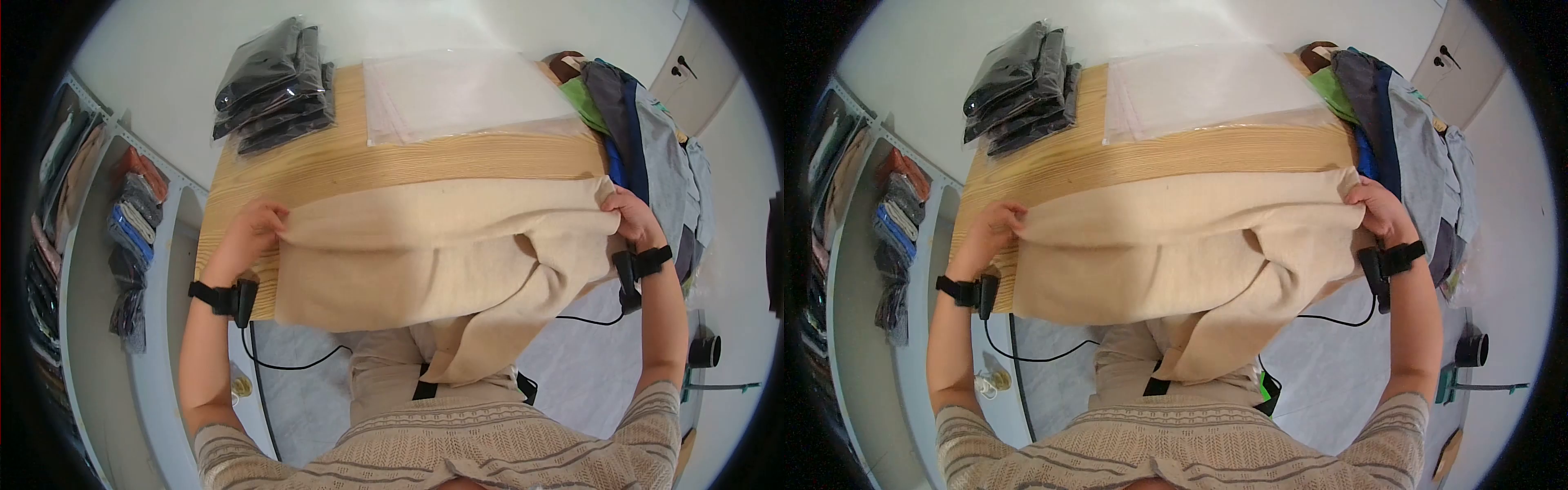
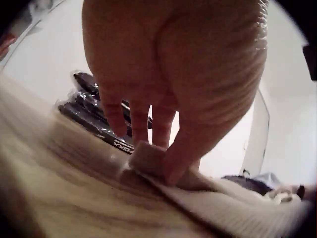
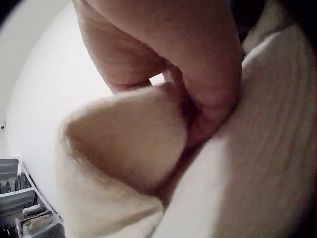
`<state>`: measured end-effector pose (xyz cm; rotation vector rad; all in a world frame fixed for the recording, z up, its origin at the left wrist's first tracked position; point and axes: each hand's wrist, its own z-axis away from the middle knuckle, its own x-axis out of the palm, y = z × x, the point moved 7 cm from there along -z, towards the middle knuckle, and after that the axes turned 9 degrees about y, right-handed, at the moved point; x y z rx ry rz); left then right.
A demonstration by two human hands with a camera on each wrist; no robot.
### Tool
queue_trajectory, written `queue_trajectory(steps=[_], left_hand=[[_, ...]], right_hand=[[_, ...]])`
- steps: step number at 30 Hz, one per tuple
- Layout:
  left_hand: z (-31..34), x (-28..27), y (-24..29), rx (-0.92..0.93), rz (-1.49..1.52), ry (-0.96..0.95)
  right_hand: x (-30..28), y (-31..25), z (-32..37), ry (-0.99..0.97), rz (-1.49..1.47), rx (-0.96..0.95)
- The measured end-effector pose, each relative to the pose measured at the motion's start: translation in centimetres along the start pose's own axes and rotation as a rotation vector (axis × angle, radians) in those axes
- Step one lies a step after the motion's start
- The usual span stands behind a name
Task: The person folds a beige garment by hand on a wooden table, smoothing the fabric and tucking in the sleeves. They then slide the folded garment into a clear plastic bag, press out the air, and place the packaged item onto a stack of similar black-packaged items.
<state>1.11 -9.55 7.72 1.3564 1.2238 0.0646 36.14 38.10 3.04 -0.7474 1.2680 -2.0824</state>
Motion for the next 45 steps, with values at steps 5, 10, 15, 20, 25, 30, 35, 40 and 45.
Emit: queue_trajectory(steps=[5, 10, 15, 20, 25, 30, 35, 40, 45], left_hand=[[1.1, 0.7, 2.2, 0.244, -0.403, -0.181], [-0.6, 1.8, 2.7, 0.015, -0.244, -0.069], [-1.5, 4.0, 1.7, -0.066, -0.346, -0.365], [-4.0, -1.2, -0.8, 0.115, -0.430, 0.051], [-5.1, -1.6, -2.7, -0.001, -0.582, 0.023], [-2.7, 1.0, 5.5, 0.369, -0.569, 0.140], [6.5, 10.3, 12.7, -0.085, -0.177, -0.517], [12.6, 18.9, 14.1, 0.361, -0.019, -0.624], [13.2, 21.0, 13.5, 0.164, 0.218, -0.742]], right_hand=[[0.1, -0.9, -0.7, 0.028, 0.276, -0.136], [-1.9, -0.7, -2.2, 0.186, 0.064, 0.024], [-2.4, -0.1, -4.1, 0.221, 0.175, -0.112], [0.6, -3.5, -3.8, 0.250, 0.322, -0.278], [4.5, -2.0, -5.9, 0.092, 0.287, -0.184], [4.2, -3.0, -4.8, 0.194, 0.230, -0.114], [1.1, -2.5, -5.0, 0.285, 0.063, 0.000], [2.5, -3.7, -4.6, 0.126, 0.220, -0.026], [4.3, -4.6, -4.4, 0.094, 0.409, -0.063]])
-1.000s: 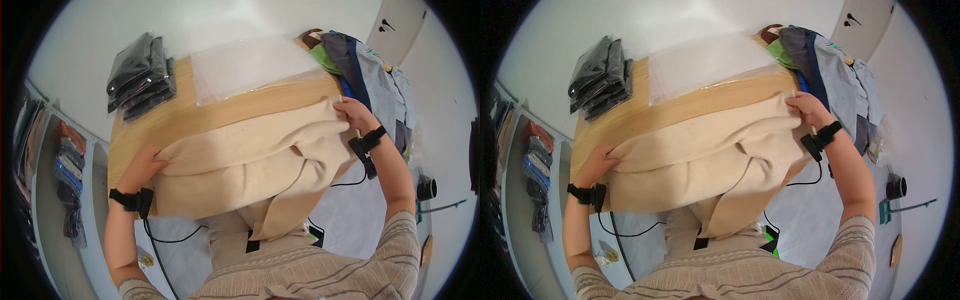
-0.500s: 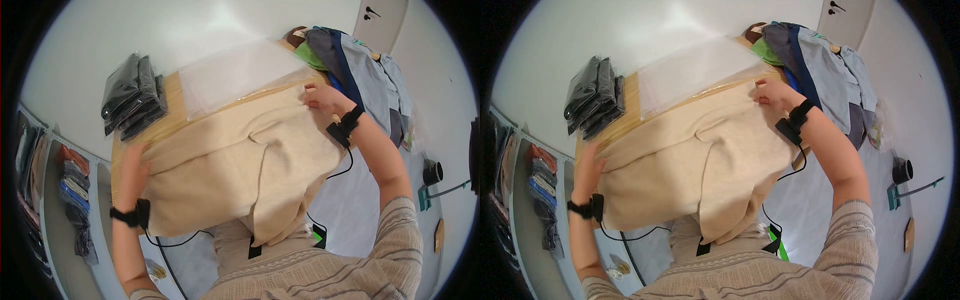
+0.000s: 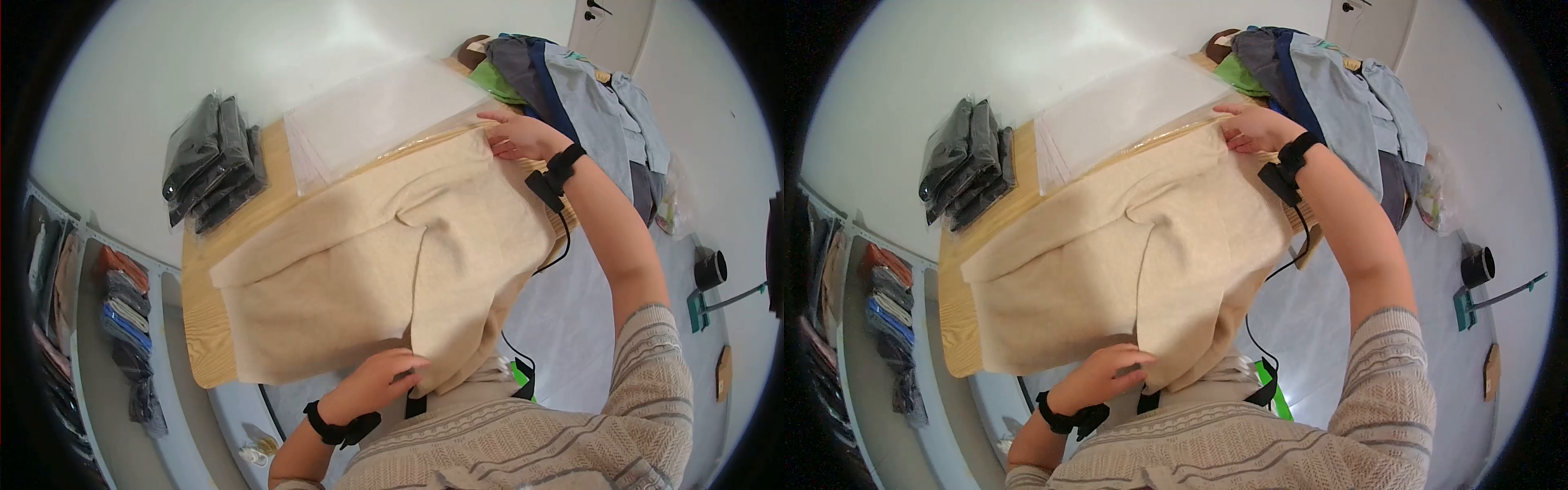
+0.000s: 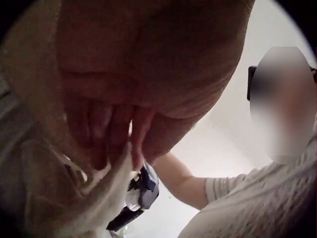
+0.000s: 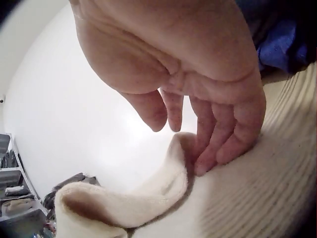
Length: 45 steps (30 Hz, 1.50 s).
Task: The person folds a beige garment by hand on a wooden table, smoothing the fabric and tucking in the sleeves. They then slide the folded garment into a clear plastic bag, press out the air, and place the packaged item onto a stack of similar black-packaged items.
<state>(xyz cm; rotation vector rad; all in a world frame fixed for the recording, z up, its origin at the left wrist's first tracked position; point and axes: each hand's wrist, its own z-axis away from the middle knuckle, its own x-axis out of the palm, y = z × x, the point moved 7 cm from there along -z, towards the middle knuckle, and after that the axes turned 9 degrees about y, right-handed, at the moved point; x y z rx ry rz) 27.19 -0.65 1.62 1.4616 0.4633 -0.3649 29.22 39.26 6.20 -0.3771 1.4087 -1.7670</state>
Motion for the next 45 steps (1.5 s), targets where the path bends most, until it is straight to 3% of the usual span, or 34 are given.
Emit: queue_trajectory(steps=[3, 5, 7, 8, 10, 12, 14, 15, 16, 17, 18, 19, 20, 22, 24, 25, 27, 28, 31, 33, 40, 43, 45], left_hand=[[1.3, -3.1, 2.5, 0.063, 0.140, 0.050], [3.5, -6.0, 0.9, -0.045, 0.544, 0.213], [5.1, -9.2, -0.2, 0.035, 0.761, 0.538], [5.4, -9.2, -0.2, 0.034, 0.759, 0.537], [6.1, -11.1, 0.5, -0.152, 0.719, 0.884], [7.5, -11.4, -1.4, -0.188, 0.632, 0.845], [8.0, -10.8, -1.4, -0.175, 0.595, 0.655], [8.7, -11.1, -1.1, -0.180, 0.596, 0.661], [9.3, -11.6, 0.8, 0.002, 0.515, 0.638], [10.0, -11.8, 2.6, 0.178, 0.431, 0.618], [9.8, -11.6, 2.9, 0.175, 0.430, 0.623], [10.4, -12.5, 3.3, 0.280, 0.580, 0.872], [11.5, -13.7, 2.3, 0.243, 0.584, 1.070], [14.0, -15.5, 0.4, 0.138, 0.575, 1.469], [12.4, -17.9, -2.7, -0.079, 0.842, 1.190], [12.7, -18.6, -4.2, -0.083, 0.843, 1.203], [13.2, -19.2, -6.9, -0.321, 0.154, 1.118], [13.8, -19.1, -7.0, -0.344, 0.148, 1.137], [12.9, -16.8, -4.6, -0.287, -0.324, 0.877], [11.4, -14.2, -2.4, -0.162, -0.570, 0.575], [13.4, -15.4, -4.2, -0.187, -0.593, 0.715], [13.9, -16.2, -4.0, -0.145, -0.636, 0.641], [15.0, -18.3, -3.7, -0.203, -0.277, 0.788]], right_hand=[[-0.3, 0.7, -1.1, 0.002, 0.004, 0.031], [-0.8, 1.8, -2.4, 0.001, -0.012, 0.059], [-1.0, 2.5, -3.2, -0.061, -0.096, 0.038], [-1.3, 3.0, -3.6, -0.061, -0.097, 0.038], [-1.1, 2.7, -3.1, -0.054, -0.087, 0.020], [-1.1, 1.7, -2.2, -0.083, 0.053, -0.034], [-0.4, 0.4, -1.3, -0.120, 0.194, -0.086], [0.2, -1.0, -0.8, -0.106, 0.427, -0.229], [0.9, -1.9, -0.6, -0.091, 0.659, -0.374], [1.1, -1.7, -1.3, -0.104, 0.662, -0.376], [1.1, -2.2, -1.8, -0.096, 0.862, -0.576], [1.2, -2.6, -2.0, -0.084, 1.059, -0.780], [0.9, -2.2, -2.8, -0.090, 1.057, -0.786], [0.4, -0.7, -4.2, -0.200, 0.938, -0.592], [0.5, -0.6, -3.6, -0.206, 0.875, -0.583], [0.6, -0.7, -3.3, -0.208, 0.812, -0.573], [0.4, -0.6, -3.3, -0.210, 0.798, -0.592], [0.4, -0.5, -3.4, -0.201, 0.780, -0.601], [0.5, -0.2, -3.9, -0.224, 0.722, -0.562], [0.3, 0.1, -3.7, -0.215, 0.676, -0.504], [-0.2, 0.9, -4.3, -0.201, 0.594, -0.442], [-0.2, 1.0, -4.7, -0.216, 0.602, -0.448], [-0.3, 1.0, -4.6, -0.221, 0.573, -0.443]])
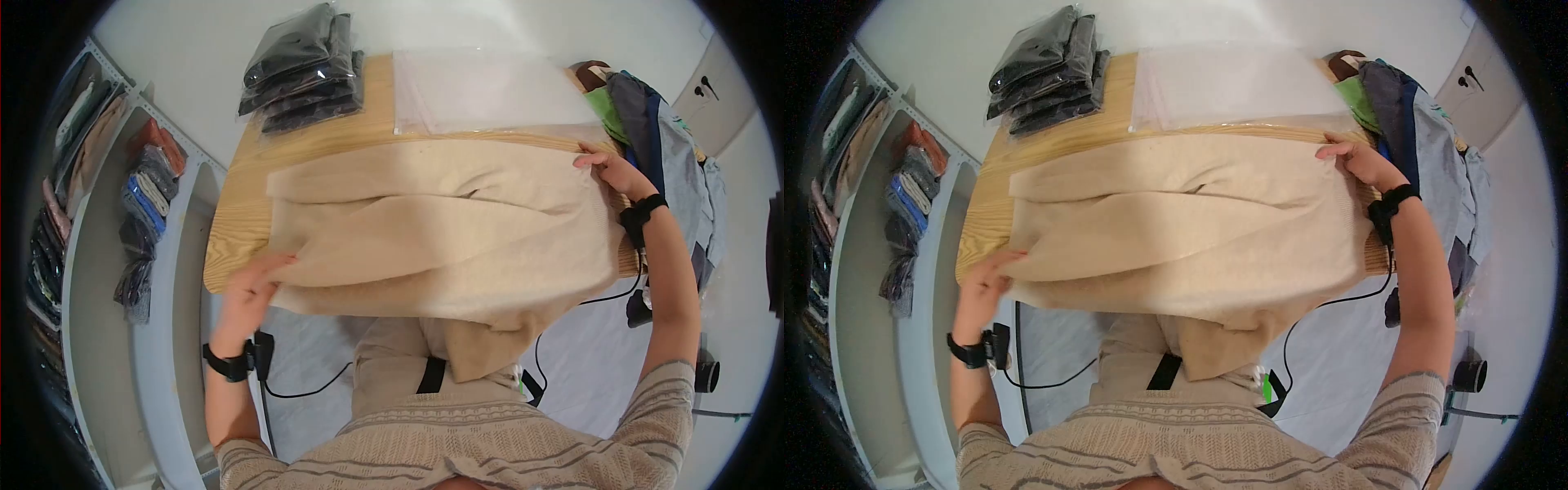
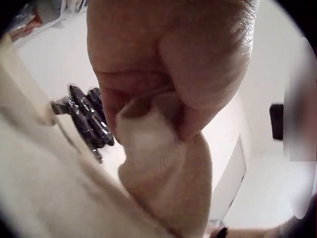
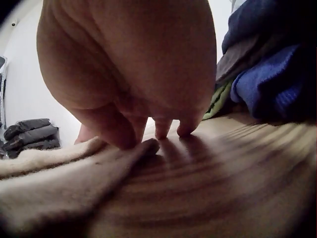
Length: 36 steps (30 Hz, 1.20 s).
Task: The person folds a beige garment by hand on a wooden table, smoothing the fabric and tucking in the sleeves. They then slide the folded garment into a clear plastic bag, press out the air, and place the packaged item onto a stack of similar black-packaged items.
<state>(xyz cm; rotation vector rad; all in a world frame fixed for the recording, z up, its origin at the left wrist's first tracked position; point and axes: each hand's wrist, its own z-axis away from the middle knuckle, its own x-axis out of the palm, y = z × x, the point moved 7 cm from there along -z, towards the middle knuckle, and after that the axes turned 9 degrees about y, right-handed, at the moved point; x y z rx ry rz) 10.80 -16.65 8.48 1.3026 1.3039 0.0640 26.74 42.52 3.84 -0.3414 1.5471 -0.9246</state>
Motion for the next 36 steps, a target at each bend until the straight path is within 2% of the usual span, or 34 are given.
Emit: queue_trajectory(steps=[2, 4, 6, 7, 9, 10, 11, 12, 13, 15, 16, 18, 19, 21, 22, 23, 25, 29, 31, 32, 34, 35, 36], left_hand=[[-0.7, -4.2, -3.0, -0.175, -0.006, 0.185], [-3.5, -6.1, -1.6, -0.127, 0.480, 0.343], [-7.0, -7.1, -1.0, -0.187, 0.667, 0.387], [-8.6, -7.4, -1.0, -0.177, 0.669, 0.391], [-10.3, -7.3, -4.4, -0.483, 0.610, 0.499], [-11.5, -7.2, -6.8, -0.473, 0.613, 0.499], [-12.6, -5.8, -10.9, -0.580, 0.473, 0.338], [-13.1, -4.5, -13.5, -0.679, 0.328, 0.175], [-13.5, -3.8, -13.5, -0.668, 0.325, 0.173], [-13.4, -2.1, -13.7, -0.673, 0.026, 0.014], [-13.8, -2.1, -13.4, -0.613, -0.038, 0.010], [-14.2, -2.2, -12.9, -0.555, -0.019, 0.044], [-14.3, -2.4, -12.4, -0.497, 0.005, 0.080], [-13.8, -2.3, -11.0, -0.534, 0.095, 0.115], [-13.7, -2.5, -10.4, -0.551, 0.191, 0.141], [-13.7, -2.4, -11.5, -0.557, 0.188, 0.150], [-14.7, -1.8, -11.9, -0.286, -0.195, 0.144], [-15.7, -1.0, -10.4, -0.184, -0.051, 0.052], [-16.8, -0.1, -9.5, -0.038, -0.125, -0.048], [-17.1, 0.3, -9.5, -0.037, -0.122, -0.049], [-17.2, 1.9, -9.8, -0.094, -0.171, -0.167], [-17.3, 2.2, -9.6, -0.095, -0.169, -0.173], [-17.4, 2.2, -10.0, -0.151, -0.190, -0.162]], right_hand=[[-0.1, -0.5, 0.2, 0.019, 0.025, 0.010], [0.0, -0.1, 0.1, 0.006, 0.010, 0.011], [-0.1, -0.3, 0.1, -0.001, -0.007, 0.003], [0.0, -0.6, 0.4, 0.017, -0.033, 0.031], [-0.4, -0.9, 0.4, 0.043, -0.058, 0.054], [-0.3, -0.5, 0.3, 0.030, -0.091, 0.076], [-0.2, 0.0, 0.1, 0.017, -0.126, 0.100], [-0.2, 0.6, -0.1, -0.017, -0.119, 0.038], [-0.4, 0.1, 0.0, -0.006, -0.121, 0.036], [-0.4, -0.7, 0.3, -0.019, -0.081, 0.113], [-0.3, -1.6, 0.6, -0.016, -0.085, 0.112], [-0.3, -2.5, 0.7, 0.076, -0.030, 0.206], [-0.2, -1.8, 0.3, 0.064, -0.032, 0.200], [-0.2, -0.4, -1.0, 0.022, 0.118, 0.101], [-0.3, -1.0, -0.6, 0.071, 0.137, 0.096], [-0.1, -1.3, -0.8, 0.064, 0.136, 0.087], [0.0, -1.2, -0.8, 0.015, 0.213, 0.088], [-0.3, -1.4, -0.9, 0.124, 0.286, 0.019], [-0.5, -2.3, -0.7, 0.171, 0.340, 0.113], [-0.1, -2.4, -0.5, 0.171, 0.342, 0.116], [0.2, -4.3, 0.1, 0.324, 0.249, -0.118], [0.1, -4.5, 0.1, 0.322, 0.249, -0.112], [0.5, -4.7, 0.0, 0.192, 0.361, -0.006]])
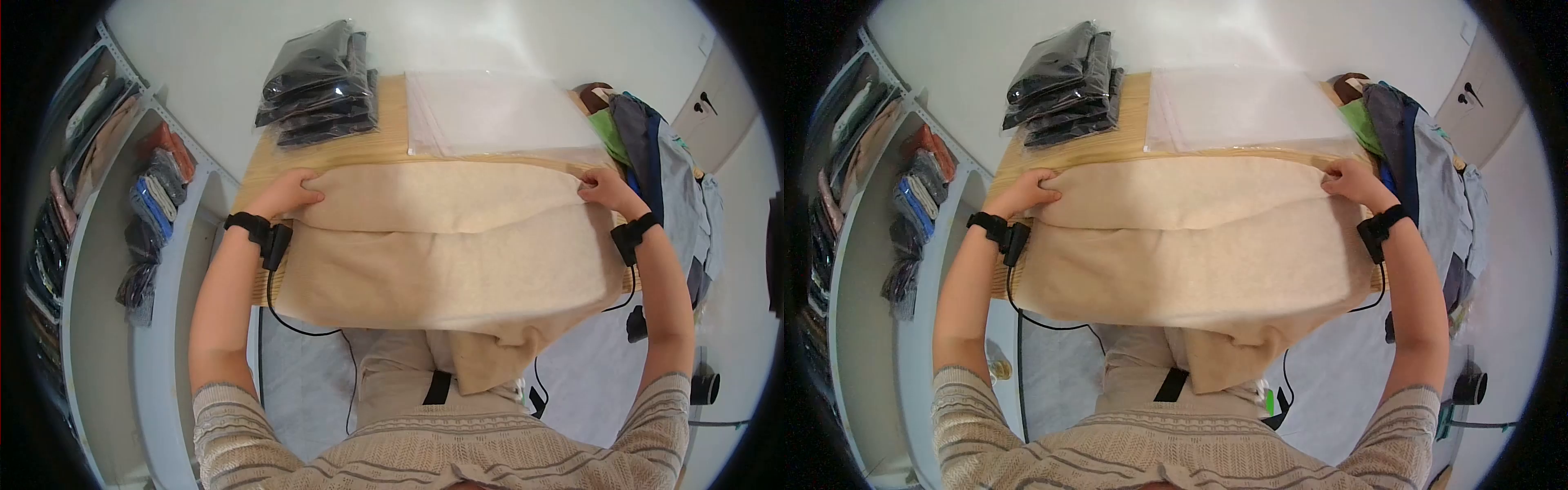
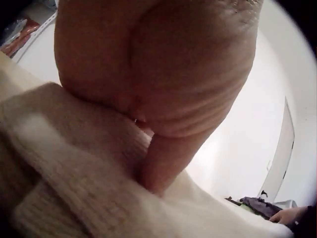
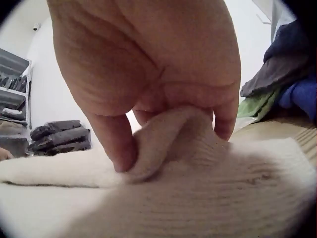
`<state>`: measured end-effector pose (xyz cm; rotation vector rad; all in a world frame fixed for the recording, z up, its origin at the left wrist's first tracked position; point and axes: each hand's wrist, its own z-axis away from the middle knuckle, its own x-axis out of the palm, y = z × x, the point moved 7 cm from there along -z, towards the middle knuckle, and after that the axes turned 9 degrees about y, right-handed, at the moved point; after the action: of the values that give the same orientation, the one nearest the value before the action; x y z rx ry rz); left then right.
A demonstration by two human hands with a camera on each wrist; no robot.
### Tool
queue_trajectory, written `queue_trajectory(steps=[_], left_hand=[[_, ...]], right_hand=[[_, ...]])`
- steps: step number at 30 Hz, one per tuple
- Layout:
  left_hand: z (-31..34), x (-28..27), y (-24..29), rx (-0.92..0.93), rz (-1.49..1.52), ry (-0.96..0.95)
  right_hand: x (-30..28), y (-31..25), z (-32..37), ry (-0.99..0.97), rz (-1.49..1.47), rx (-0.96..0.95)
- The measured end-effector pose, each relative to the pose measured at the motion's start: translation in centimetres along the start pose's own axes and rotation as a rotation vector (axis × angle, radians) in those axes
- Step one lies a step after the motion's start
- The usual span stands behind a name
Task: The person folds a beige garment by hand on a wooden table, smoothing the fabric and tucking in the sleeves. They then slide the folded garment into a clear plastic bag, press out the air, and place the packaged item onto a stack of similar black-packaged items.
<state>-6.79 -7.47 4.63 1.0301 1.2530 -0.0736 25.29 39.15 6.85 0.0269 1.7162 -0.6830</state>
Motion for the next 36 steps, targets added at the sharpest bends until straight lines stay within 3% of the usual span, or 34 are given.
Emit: queue_trajectory(steps=[1, 5, 7, 9, 10, 13, 17, 19, 20, 22, 24, 27, 28, 29, 31, 33, 35, 36], left_hand=[[-0.2, 0.0, -0.1, -0.057, -0.017, 0.007], [-0.3, -0.9, 1.7, 0.148, -0.108, 0.015], [-0.6, -2.2, 0.1, 0.042, 0.034, 0.147], [-0.9, -3.4, 0.5, 0.048, 0.004, 0.191], [-1.0, -4.2, 0.6, 0.053, -0.024, 0.236], [-2.6, -4.1, -0.3, 0.018, 0.002, 0.190], [-4.1, -2.3, -1.4, -0.019, -0.230, 0.148], [-3.4, -2.5, 0.3, 0.069, -0.295, 0.302], [-2.8, -2.7, 0.5, 0.073, -0.297, 0.287], [0.6, -4.5, 5.0, 0.394, -0.374, 0.365], [5.2, -4.7, 8.5, 0.458, -0.268, 0.318], [12.1, -3.2, 9.8, 0.291, -0.113, 0.150], [13.9, -2.6, 9.2, 0.257, -0.065, 0.093], [15.7, -1.8, 9.0, 0.373, -0.140, 0.044], [18.2, -0.2, 9.6, 0.363, -0.103, 0.011], [19.6, 0.2, 9.1, 0.300, -0.033, 0.178], [20.3, 1.5, 9.5, 0.304, -0.049, 0.227], [20.5, 2.1, 8.8, 0.187, 0.014, 0.269]], right_hand=[[0.3, 0.0, 0.3, -0.145, 0.117, 0.070], [-1.9, -1.4, 1.0, -0.058, 0.096, -0.064], [-4.1, -1.0, 0.3, 0.023, -0.272, 0.000], [-6.0, -2.1, -0.7, 0.118, -0.339, -0.018], [-6.8, -2.6, -1.6, 0.208, -0.261, -0.079], [-6.1, -2.1, -5.1, 0.231, -0.304, -0.173], [-1.8, -0.7, -7.4, 0.087, 0.014, -0.066], [-0.7, -1.1, -6.2, 0.124, 0.023, -0.031], [-1.3, -1.8, -5.4, 0.179, -0.077, -0.145], [-3.5, -6.2, -0.4, 0.208, -0.217, -0.327], [-5.6, -8.6, 5.6, 0.151, -0.180, -0.321], [-5.9, -7.9, 13.8, 0.120, -0.271, -0.270], [-5.5, -6.4, 16.0, 0.142, -0.319, -0.139], [-5.1, -5.4, 18.0, 0.202, -0.394, -0.074], [-3.6, -3.3, 21.2, 0.373, -0.430, -0.040], [-1.1, -1.8, 23.8, 0.540, -0.643, -0.008], [1.0, -1.4, 25.1, 0.739, -0.599, -0.030], [2.0, -1.7, 25.2, 0.795, -0.467, 0.025]])
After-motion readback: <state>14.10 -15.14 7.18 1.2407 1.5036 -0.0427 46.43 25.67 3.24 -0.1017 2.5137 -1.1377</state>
